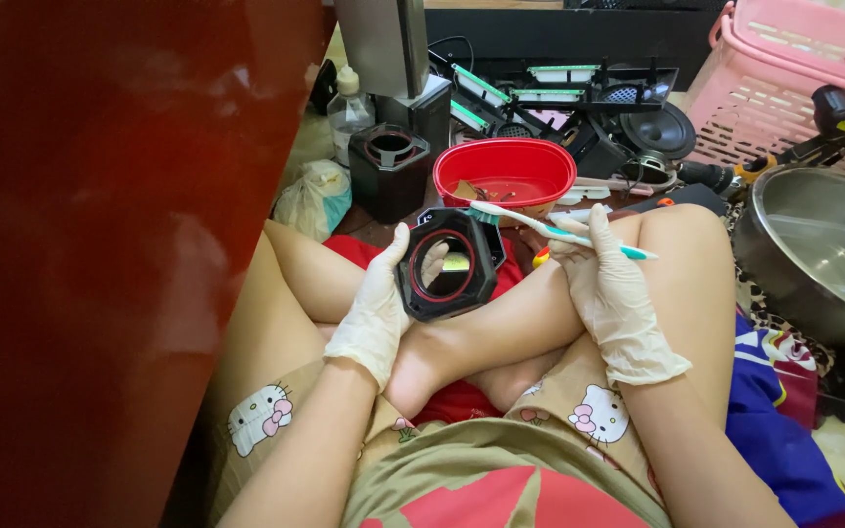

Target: The person brushes a black plastic housing with a toothbrush and wipes it with a cloth.

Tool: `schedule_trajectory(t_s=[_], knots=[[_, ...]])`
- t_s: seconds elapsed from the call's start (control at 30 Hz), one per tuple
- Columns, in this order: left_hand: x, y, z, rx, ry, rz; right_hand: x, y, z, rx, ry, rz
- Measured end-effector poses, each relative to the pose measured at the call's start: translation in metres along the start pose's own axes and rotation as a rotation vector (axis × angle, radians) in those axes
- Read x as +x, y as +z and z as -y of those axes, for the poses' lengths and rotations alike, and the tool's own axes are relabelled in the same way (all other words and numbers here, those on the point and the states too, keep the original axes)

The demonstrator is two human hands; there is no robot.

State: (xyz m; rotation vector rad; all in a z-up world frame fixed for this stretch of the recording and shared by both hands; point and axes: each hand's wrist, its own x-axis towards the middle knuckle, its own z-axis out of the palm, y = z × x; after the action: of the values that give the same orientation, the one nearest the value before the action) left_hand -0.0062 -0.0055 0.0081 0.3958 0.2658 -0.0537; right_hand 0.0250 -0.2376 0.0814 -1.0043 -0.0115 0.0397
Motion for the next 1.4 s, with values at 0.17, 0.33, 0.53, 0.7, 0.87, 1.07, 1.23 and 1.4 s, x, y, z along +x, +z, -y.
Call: schedule_trajectory(t_s=[0.17,0.33,0.53,0.7,0.87,1.07,1.23,1.4], knots=[[0.001,-0.005,-0.002,-0.051,0.016,-0.005,-0.001,0.000,-0.003,0.008,0.005,0.002],[0.009,-0.016,-0.011,-0.187,0.018,-0.008,-0.005,0.001,-0.003,0.009,0.001,-0.002],[0.000,-0.008,-0.017,-0.239,0.061,-0.069,-0.008,0.000,-0.001,-0.025,-0.039,0.084],[0.001,-0.005,-0.021,-0.340,0.104,-0.094,-0.009,0.000,-0.004,-0.007,-0.083,0.075],[-0.013,0.008,-0.021,-0.368,0.167,-0.116,-0.009,0.004,0.000,-0.048,-0.045,0.066],[-0.012,0.008,-0.019,-0.374,0.165,-0.118,-0.015,0.007,0.009,-0.045,-0.007,0.069],[-0.012,0.005,-0.020,-0.395,0.137,-0.122,-0.023,-0.023,0.043,-0.130,-0.103,-0.047],[-0.007,-0.006,-0.014,-0.260,0.163,0.034,-0.005,-0.068,0.103,-0.367,-0.413,-0.454]])
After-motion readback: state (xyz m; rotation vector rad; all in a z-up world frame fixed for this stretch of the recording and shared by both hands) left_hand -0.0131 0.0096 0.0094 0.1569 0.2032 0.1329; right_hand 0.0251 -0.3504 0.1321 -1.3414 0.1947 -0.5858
